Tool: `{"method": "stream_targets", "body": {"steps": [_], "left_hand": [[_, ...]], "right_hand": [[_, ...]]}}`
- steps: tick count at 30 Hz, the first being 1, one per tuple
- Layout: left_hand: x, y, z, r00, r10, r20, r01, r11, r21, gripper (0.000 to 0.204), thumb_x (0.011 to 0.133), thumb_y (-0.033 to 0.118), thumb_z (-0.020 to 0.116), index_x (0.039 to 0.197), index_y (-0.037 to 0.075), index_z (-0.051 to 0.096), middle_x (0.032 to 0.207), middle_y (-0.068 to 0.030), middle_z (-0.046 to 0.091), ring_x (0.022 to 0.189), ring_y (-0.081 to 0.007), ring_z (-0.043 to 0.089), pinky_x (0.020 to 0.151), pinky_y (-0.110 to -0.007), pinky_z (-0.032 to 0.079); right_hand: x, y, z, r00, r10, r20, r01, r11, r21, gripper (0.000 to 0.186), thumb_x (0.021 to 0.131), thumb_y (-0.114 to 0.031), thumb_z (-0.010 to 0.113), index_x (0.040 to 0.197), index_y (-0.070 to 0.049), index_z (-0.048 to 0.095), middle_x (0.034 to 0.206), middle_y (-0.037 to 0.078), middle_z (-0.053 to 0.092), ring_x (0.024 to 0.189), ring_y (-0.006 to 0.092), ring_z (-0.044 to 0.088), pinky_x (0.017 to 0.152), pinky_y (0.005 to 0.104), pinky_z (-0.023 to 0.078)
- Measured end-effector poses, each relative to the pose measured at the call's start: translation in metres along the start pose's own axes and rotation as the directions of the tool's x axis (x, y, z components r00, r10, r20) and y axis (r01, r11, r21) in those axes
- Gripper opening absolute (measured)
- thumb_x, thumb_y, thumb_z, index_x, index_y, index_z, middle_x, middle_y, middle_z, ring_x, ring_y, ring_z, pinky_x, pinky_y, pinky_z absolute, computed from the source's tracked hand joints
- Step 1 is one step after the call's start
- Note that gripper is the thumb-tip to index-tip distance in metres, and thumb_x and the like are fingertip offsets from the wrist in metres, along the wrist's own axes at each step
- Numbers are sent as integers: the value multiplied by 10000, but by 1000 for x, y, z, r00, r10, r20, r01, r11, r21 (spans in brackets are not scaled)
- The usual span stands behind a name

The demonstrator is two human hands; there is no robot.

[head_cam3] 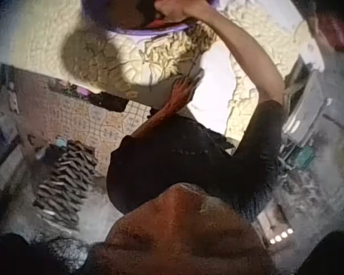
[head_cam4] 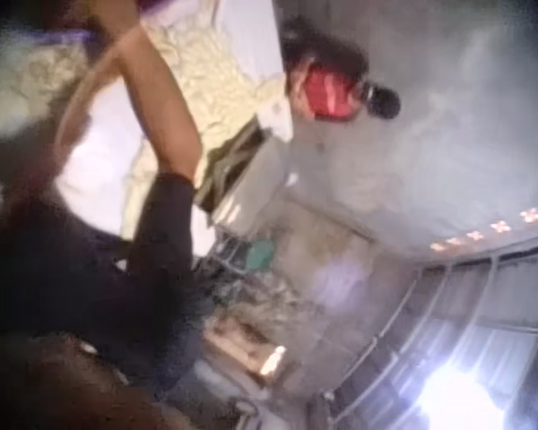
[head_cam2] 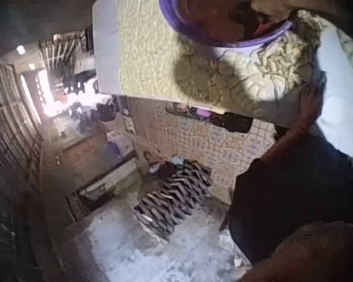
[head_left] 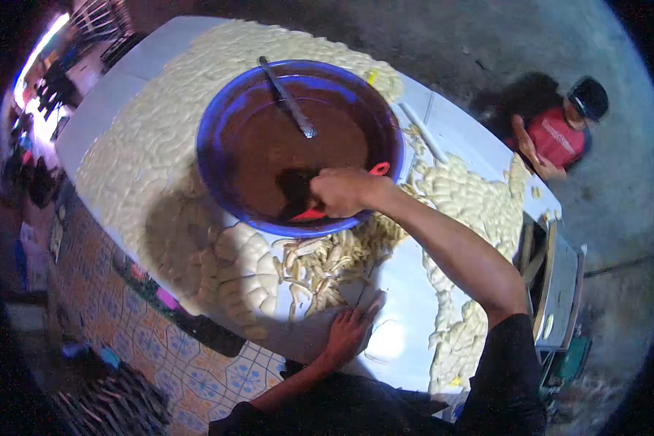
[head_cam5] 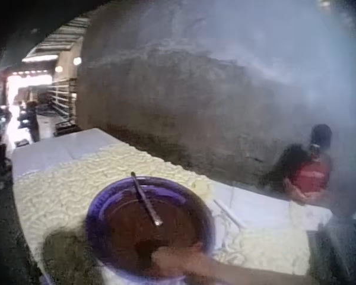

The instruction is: The person prepares pastries by flattening dough portions using a roller and hands, spreading chocolate filling with a spatula, adding banana slices, rolling the dough closed by hand, and placing the shaped pastries onto a baking tray.

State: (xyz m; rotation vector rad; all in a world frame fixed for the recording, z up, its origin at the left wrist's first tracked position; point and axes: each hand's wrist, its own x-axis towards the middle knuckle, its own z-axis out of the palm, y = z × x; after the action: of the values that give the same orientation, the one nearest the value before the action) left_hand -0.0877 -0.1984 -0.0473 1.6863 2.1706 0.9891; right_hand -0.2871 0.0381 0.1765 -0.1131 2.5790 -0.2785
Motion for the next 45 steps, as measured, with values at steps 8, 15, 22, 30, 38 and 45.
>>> {"method": "stream_targets", "body": {"steps": [8,15,22,30,38,45], "left_hand": [[-1,-1,-28,905,-263,334,361,890,-279,619,903,153,642,1499,115,480,1199,-199,547,1083,-390,559,972,-503,466],[-5,6,-56,999,-54,2,53,979,-196,501,815,88,748,1300,24,638,1089,-155,574,980,-340,576,870,-439,489],[-13,-4,-38,999,-29,-46,20,984,-174,440,832,35,707,1263,-22,637,1073,-178,578,1007,-358,594,876,-436,499],[-15,-2,-39,995,-38,-94,20,982,-189,444,832,36,710,1265,-18,627,1104,-179,583,1040,-373,579,908,-440,491],[-26,12,-48,998,-2,-56,3,1000,6,549,795,123,775,1312,28,616,1158,-145,603,1126,-340,555,988,-429,481],[-45,16,-41,999,34,-3,-33,985,170,522,779,76,722,1290,79,617,1128,-109,607,1134,-316,553,1003,-449,456]], "right_hand": [[-158,5,9,959,-156,-238,222,933,284,284,805,-35,639,1073,-49,733,954,195,702,879,392,663,756,467,505],[-309,-96,257,863,366,-348,-145,840,523,509,826,10,618,1300,-166,678,1235,156,589,1017,367,652,851,467,574],[-273,-135,398,587,757,287,-222,-190,956,590,922,-197,697,1456,-106,465,1118,218,585,937,370,602,751,442,529],[-308,-159,396,727,639,-253,-459,725,513,537,925,-191,628,1444,-153,497,1139,266,570,995,441,622,692,544,569],[-365,-59,301,624,781,18,-490,373,788,324,911,-193,713,1189,-27,711,987,207,701,819,275,699,739,401,540],[-194,-56,289,542,584,-604,7,716,698,346,818,-170,724,1131,-24,734,1065,227,721,957,397,700,851,406,552]]}}
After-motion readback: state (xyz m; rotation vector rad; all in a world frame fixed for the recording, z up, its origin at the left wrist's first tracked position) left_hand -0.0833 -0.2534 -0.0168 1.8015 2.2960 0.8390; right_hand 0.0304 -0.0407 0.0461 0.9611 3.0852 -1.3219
